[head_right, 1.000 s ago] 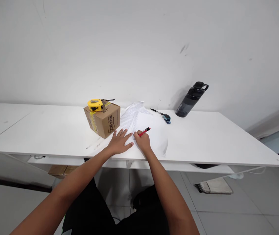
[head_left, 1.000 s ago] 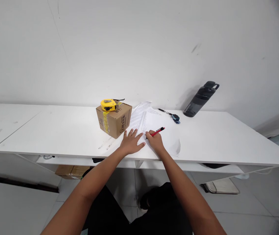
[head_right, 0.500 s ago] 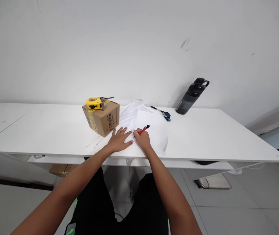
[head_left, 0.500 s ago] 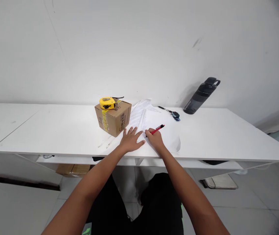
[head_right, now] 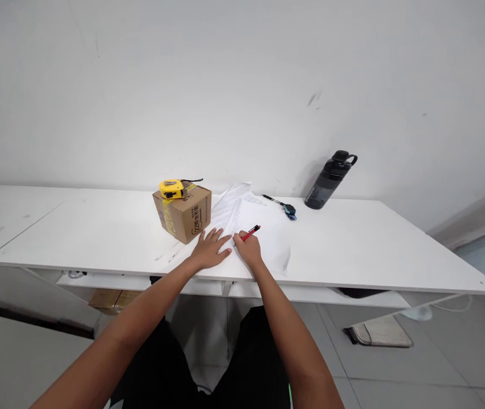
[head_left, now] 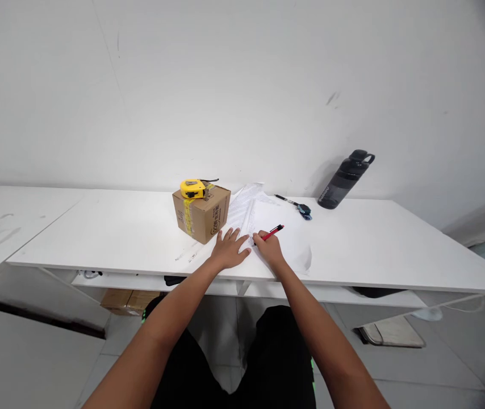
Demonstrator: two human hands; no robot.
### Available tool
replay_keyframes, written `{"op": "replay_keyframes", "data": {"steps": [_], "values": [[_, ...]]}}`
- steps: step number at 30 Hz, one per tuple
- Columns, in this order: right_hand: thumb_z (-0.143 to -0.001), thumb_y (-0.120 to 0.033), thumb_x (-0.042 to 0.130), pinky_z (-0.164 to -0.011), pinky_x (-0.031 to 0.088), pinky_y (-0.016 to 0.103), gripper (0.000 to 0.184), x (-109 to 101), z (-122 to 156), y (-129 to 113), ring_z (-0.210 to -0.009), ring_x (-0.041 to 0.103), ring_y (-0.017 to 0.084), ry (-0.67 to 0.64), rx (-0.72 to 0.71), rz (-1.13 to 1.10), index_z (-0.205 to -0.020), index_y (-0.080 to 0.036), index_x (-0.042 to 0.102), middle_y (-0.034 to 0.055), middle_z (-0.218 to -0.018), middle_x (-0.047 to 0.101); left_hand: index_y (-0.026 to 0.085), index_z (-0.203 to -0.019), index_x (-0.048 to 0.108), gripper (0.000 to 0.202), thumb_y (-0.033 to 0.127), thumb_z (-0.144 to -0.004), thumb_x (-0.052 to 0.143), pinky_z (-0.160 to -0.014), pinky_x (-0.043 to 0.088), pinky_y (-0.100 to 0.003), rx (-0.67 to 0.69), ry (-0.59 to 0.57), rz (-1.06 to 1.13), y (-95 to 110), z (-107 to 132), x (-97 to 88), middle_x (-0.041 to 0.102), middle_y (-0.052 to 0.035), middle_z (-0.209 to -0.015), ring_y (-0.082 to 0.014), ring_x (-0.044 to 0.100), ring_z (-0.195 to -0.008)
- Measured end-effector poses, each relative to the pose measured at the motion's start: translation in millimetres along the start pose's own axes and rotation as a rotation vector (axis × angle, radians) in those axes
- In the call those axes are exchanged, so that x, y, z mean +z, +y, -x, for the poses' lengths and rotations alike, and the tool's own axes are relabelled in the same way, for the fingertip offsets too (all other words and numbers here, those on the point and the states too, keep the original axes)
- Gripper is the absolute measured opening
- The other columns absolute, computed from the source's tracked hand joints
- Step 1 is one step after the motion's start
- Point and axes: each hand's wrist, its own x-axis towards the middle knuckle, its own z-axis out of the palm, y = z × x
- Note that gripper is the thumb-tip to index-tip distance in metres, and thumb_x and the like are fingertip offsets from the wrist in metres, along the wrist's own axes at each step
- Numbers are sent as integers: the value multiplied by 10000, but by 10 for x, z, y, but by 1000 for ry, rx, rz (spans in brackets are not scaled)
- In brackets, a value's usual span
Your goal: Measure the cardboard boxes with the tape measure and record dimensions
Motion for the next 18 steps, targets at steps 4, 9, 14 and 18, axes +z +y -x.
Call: {"op": "replay_keyframes", "data": {"steps": [4,9,14,18], "values": [[-786,-420,462,-578,324,266,323,8,2,-36,-553,431,148,-13,-5,18,-530,-235,394,-48,-491,438,322,-1495,298,644,625,-931,228,-1175,49,-556,-20,-4,-8,-2,18,2,167,-46,-1615,-271,97,-1489],[-779,-451,459,-563,316,263,353,48,-23,-35,-526,408,142,-10,-10,5,-520,-237,350,-53,-472,407,311,-1505,281,671,642,-925,215,-1171,41,-570,1,5,-25,-35,17,8,158,-64,-1616,-280,87,-1490],[-778,-450,464,-558,306,264,359,59,-46,-5,-519,388,136,-17,-6,-6,-523,-234,332,-57,-477,381,316,-1501,283,674,652,-920,216,-1172,27,-574,-6,-11,-13,-60,-14,26,141,-53,-1619,-274,68,-1492],[-772,-437,471,-559,297,266,355,46,-48,-18,-520,362,130,-9,-4,-18,-523,-234,320,-61,-478,359,318,-1495,292,671,654,-918,227,-1175,22,-569,3,8,1,-67,-30,38,143,-53,-1619,-269,68,-1493]]}}
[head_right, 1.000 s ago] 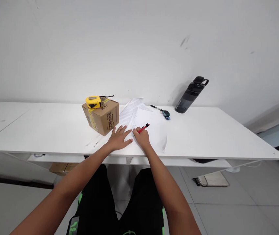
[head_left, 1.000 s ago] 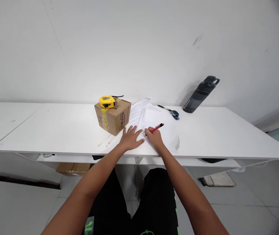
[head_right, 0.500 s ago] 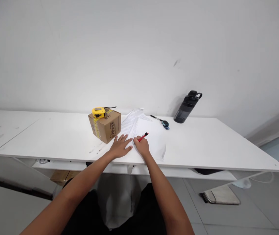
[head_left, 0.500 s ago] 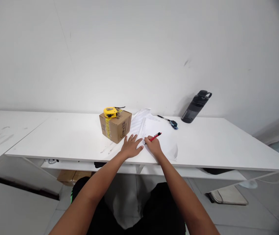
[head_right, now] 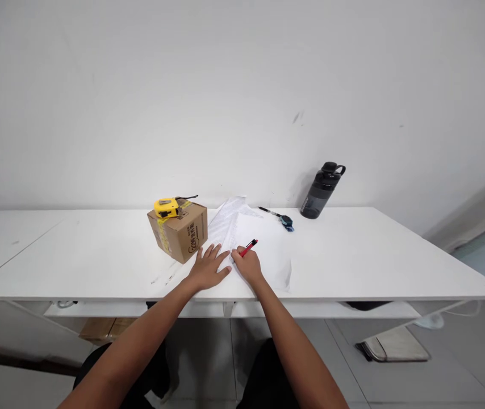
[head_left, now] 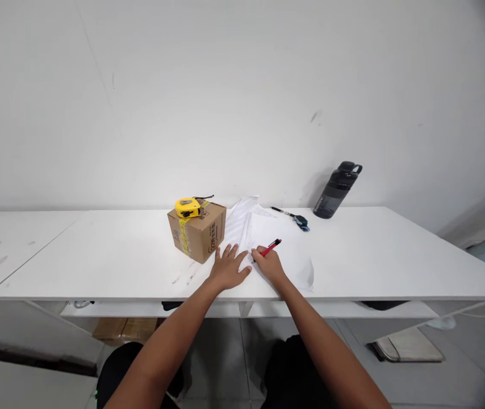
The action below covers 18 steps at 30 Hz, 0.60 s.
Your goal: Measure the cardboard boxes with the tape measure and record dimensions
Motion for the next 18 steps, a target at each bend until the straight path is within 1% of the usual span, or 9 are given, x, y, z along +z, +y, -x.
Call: {"op": "replay_keyframes", "data": {"steps": [4,7,12,18], "values": [[-767,-453,470,-559,300,270,361,2,-3,6,-517,367,133,-6,-10,-13,-520,-237,318,-60,-469,354,322,-1490,301,665,650,-917,230,-1176,25,-570,-3,-6,11,-3,5,2,152,-49,-1618,-267,70,-1493],[-767,-456,480,-560,308,272,364,-2,-3,25,-521,383,136,-10,3,-16,-519,-237,330,-54,-475,381,319,-1489,306,673,658,-913,228,-1175,29,-574,-1,-11,15,3,10,-4,158,-51,-1616,-274,76,-1492],[-789,-461,486,-566,331,271,366,-18,12,10,-535,400,141,50,1,-73,-529,-239,357,-54,-484,389,320,-1490,304,670,653,-913,234,-1180,23,-562,-2,-7,4,20,19,-27,151,-38,-1618,-267,72,-1493],[-797,-462,463,-570,330,272,362,15,-1,6,-529,417,147,33,-9,18,-530,-241,361,-48,-483,424,312,-1478,332,660,646,-912,263,-1177,39,-564,-6,4,19,16,36,-25,181,-53,-1612,-270,95,-1490]]}}
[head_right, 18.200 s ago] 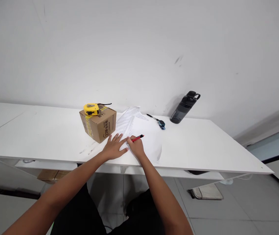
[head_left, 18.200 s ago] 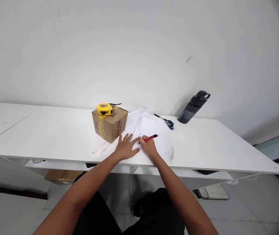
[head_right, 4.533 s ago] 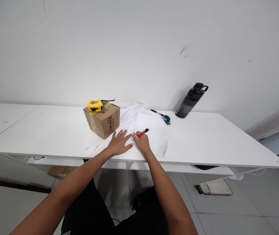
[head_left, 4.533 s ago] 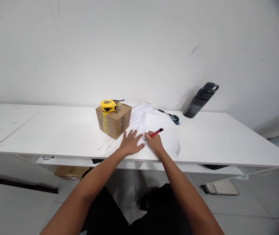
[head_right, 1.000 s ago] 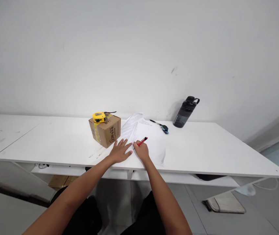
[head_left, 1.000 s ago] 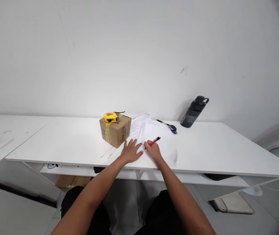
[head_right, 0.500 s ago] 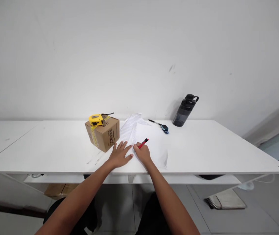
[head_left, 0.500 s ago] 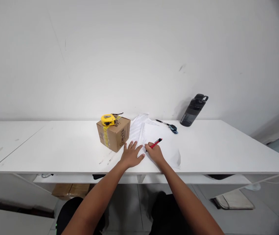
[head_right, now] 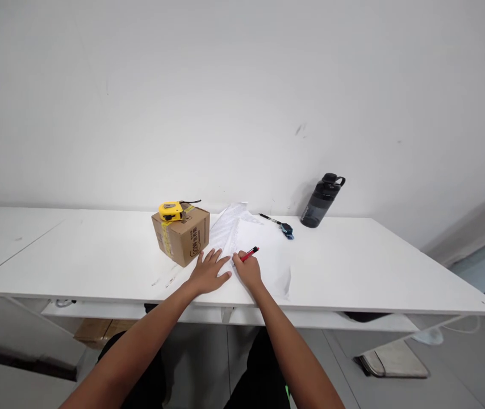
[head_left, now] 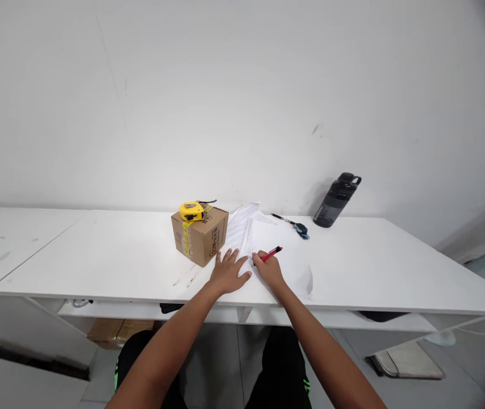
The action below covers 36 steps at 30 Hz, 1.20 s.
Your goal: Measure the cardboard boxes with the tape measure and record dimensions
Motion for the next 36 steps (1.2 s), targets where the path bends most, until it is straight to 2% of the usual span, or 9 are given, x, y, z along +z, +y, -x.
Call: {"op": "replay_keyframes", "data": {"steps": [20,36], "values": [[-778,-451,452,-560,316,265,345,8,11,-10,-525,416,148,3,2,7,-524,-240,355,-52,-475,416,324,-1481,317,660,653,-913,249,-1178,39,-549,-7,-8,-7,20,32,-39,175,-46,-1614,-264,99,-1489],[-781,-433,448,-563,304,264,336,-9,14,-4,-539,408,145,2,12,32,-524,-237,356,-49,-476,405,336,-1488,301,660,653,-910,260,-1180,43,-545,-16,-21,-21,5,-9,8,166,-34,-1616,-259,97,-1490]]}}
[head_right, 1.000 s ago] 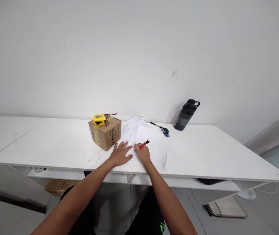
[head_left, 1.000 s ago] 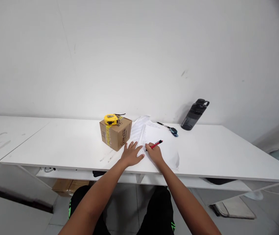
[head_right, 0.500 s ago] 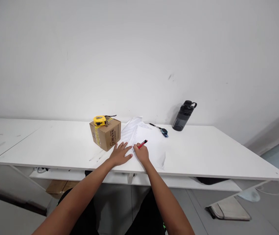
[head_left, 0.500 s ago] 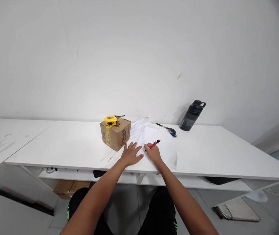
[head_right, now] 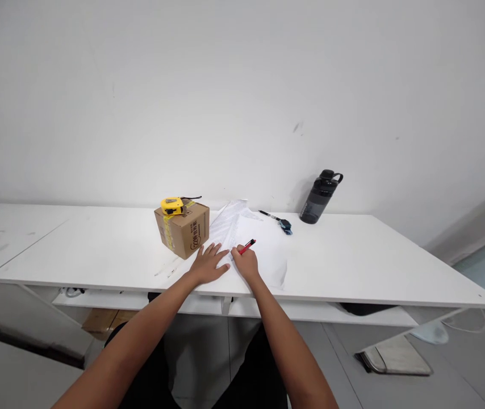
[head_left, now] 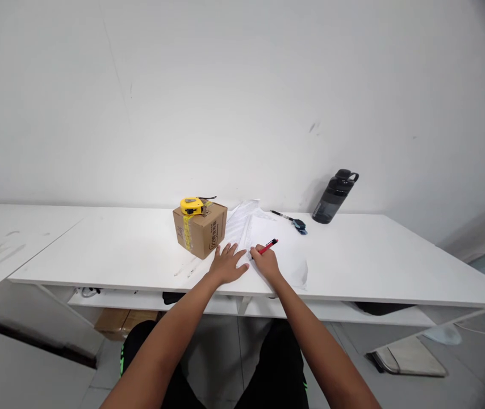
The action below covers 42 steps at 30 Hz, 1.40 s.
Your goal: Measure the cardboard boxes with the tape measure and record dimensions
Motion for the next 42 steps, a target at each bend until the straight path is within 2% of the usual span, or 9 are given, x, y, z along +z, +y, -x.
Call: {"op": "replay_keyframes", "data": {"steps": [23,38,42], "values": [[-803,-449,425,-575,327,270,346,-20,14,-14,-547,436,156,-18,-4,13,-538,-239,353,-37,-486,440,333,-1487,309,668,660,-908,245,-1182,43,-546,5,10,0,-17,-16,32,168,-36,-1614,-257,97,-1491],[-805,-443,412,-592,330,269,335,-12,-5,8,-566,458,156,-24,-20,32,-542,-235,399,-25,-519,493,343,-1479,315,662,664,-905,243,-1180,63,-551,8,24,-2,-19,-16,29,185,-22,-1612,-260,109,-1488],[-796,-438,422,-584,327,267,337,-6,-3,4,-562,449,154,-20,-5,19,-532,-235,375,-32,-498,462,342,-1482,310,661,662,-907,243,-1181,56,-550,5,16,-9,-16,-10,21,177,-23,-1614,-261,106,-1489]]}}
